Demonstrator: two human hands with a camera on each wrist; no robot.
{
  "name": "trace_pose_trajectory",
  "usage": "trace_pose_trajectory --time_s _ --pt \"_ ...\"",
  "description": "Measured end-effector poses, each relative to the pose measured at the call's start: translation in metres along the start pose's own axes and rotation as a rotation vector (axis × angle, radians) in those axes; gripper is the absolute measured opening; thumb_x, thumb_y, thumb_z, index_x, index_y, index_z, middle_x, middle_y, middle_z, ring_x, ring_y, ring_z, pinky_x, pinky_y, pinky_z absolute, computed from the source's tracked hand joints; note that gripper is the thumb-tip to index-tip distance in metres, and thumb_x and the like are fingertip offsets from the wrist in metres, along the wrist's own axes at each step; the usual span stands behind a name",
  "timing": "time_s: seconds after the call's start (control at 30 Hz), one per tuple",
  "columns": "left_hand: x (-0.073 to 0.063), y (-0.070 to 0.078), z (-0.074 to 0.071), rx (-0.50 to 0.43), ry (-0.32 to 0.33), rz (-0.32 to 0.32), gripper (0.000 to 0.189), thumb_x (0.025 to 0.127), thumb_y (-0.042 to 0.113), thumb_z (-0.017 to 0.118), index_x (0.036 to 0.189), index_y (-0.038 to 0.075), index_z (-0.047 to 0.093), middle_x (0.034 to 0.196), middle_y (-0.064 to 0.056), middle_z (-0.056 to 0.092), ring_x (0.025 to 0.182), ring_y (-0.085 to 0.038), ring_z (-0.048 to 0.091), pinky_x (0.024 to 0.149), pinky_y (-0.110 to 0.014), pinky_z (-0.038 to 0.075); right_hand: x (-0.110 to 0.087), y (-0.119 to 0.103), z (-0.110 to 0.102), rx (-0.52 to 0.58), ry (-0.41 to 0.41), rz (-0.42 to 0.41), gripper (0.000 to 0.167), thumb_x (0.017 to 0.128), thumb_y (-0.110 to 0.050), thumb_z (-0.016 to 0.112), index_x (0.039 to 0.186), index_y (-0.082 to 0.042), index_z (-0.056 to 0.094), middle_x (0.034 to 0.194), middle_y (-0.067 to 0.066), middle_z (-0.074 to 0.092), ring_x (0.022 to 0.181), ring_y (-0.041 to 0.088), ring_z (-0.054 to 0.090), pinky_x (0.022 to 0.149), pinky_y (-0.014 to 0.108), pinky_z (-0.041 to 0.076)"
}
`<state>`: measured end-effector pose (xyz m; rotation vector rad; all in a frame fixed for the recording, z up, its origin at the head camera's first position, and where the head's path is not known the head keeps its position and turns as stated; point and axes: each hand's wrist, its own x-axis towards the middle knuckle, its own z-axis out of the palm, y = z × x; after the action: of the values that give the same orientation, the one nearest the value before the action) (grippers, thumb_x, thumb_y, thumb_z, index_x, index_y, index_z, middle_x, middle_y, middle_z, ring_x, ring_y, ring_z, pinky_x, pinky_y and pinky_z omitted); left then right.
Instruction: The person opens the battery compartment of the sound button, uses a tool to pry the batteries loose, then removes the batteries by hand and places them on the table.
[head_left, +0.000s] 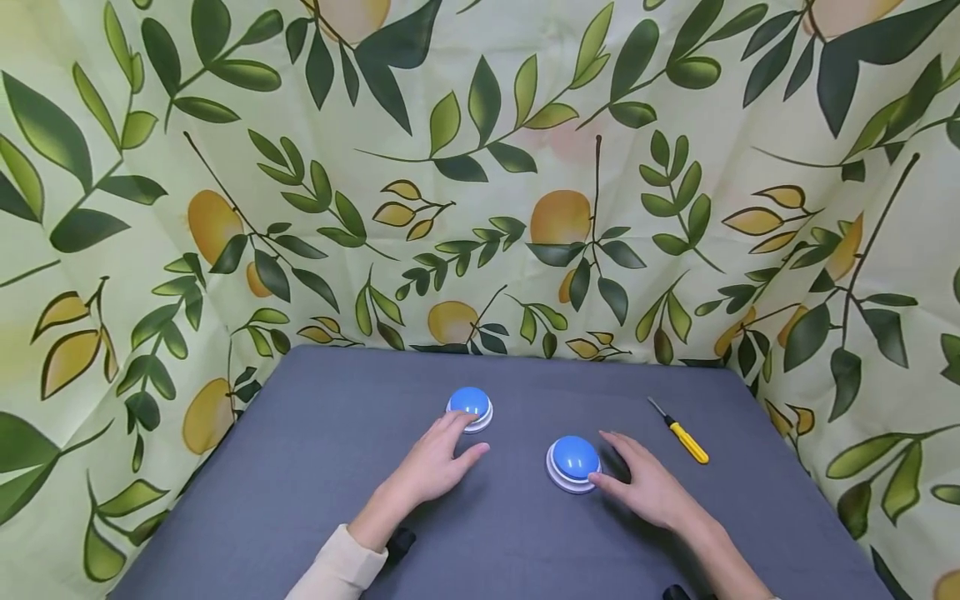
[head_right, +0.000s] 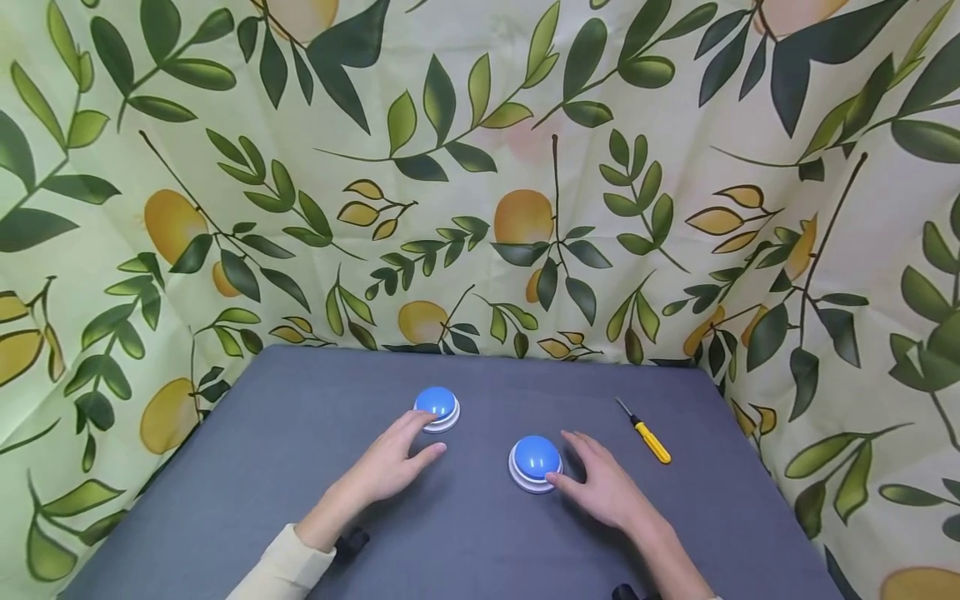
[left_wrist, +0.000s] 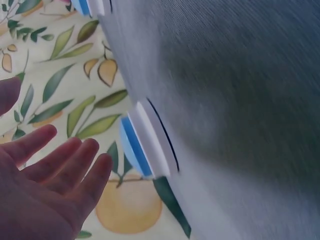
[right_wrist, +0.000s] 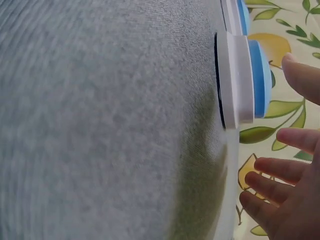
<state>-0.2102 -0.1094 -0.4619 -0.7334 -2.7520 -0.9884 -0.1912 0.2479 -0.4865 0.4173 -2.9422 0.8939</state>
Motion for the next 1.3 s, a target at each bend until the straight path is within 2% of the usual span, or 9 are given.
trace_pose_trajectory --time_s 0.13,0.27,0.43,0.57,0.77,0.97,1.3 --pt "0.006 0.007 0.008 -0.052 -0.027 0.002 0.052 0.101 0.038 0.062 0.139 0.004 0.056 0.141 -0.012 0.056 0.132 -0.030 0.051 0.108 -0.051 0.040 0.002 0.002 0.004 0.035 0.030 -0.025 0.077 0.091 -0.051 0.072 0.147 -0.005 0.050 0.146 0.022 0.051 0.136 0.045 0.045 0.106 0.065 0.036" --pt "0.012 0.014 0.014 -0.097 -0.061 -0.012 0.052 0.101 0.038 0.062 0.140 0.004 0.056 0.142 -0.012 0.055 0.132 -0.030 0.051 0.109 -0.051 0.040 0.003 0.001 0.007 0.066 0.025 -0.028 0.077 0.089 -0.049 0.075 0.147 -0.004 0.050 0.144 0.021 0.053 0.135 0.044 0.047 0.106 0.064 0.036" --pt "0.023 0.022 0.023 -0.125 -0.132 -0.054 0.055 0.100 0.040 0.062 0.142 0.005 0.055 0.144 -0.011 0.054 0.135 -0.029 0.049 0.110 -0.051 0.039 0.006 0.000 0.009 0.099 0.002 0.006 0.078 0.088 -0.048 0.076 0.148 -0.005 0.049 0.145 0.020 0.053 0.136 0.043 0.047 0.108 0.063 0.035" --pt "0.031 0.027 0.031 -0.135 -0.177 -0.062 0.055 0.100 0.040 0.063 0.142 0.007 0.055 0.142 -0.007 0.056 0.130 -0.025 0.053 0.107 -0.046 0.042 0.011 -0.001 0.010 0.136 -0.016 0.022 0.079 0.088 -0.046 0.077 0.148 -0.004 0.048 0.146 0.020 0.052 0.136 0.042 0.047 0.109 0.062 0.035" --pt "0.040 0.032 0.041 -0.212 -0.176 -0.073 0.056 0.097 0.039 0.067 0.141 0.006 0.056 0.137 -0.011 0.059 0.121 -0.027 0.058 0.100 -0.045 0.048 0.014 -0.004 0.010 0.243 -0.043 0.051 0.082 0.086 -0.040 0.081 0.149 0.000 0.045 0.145 0.024 0.052 0.133 0.043 0.050 0.107 0.057 0.040" --pt "0.046 0.038 0.051 -0.282 -0.202 -0.077 0.055 0.096 0.036 0.070 0.140 0.005 0.057 0.136 -0.014 0.059 0.121 -0.028 0.058 0.098 -0.040 0.050 0.016 -0.003 0.012 0.296 -0.048 0.085 0.081 0.083 -0.036 0.084 0.147 -0.001 0.047 0.140 0.022 0.056 0.125 0.038 0.058 0.104 0.052 0.046" --pt "0.056 0.046 0.067 -0.338 -0.225 -0.109 0.057 0.093 0.034 0.075 0.139 0.006 0.058 0.135 -0.013 0.060 0.119 -0.026 0.060 0.096 -0.038 0.050 0.018 0.004 0.014 0.434 -0.080 0.043 0.078 0.082 -0.023 0.087 0.142 0.006 0.047 0.138 0.025 0.055 0.121 0.036 0.061 0.099 0.044 0.050"
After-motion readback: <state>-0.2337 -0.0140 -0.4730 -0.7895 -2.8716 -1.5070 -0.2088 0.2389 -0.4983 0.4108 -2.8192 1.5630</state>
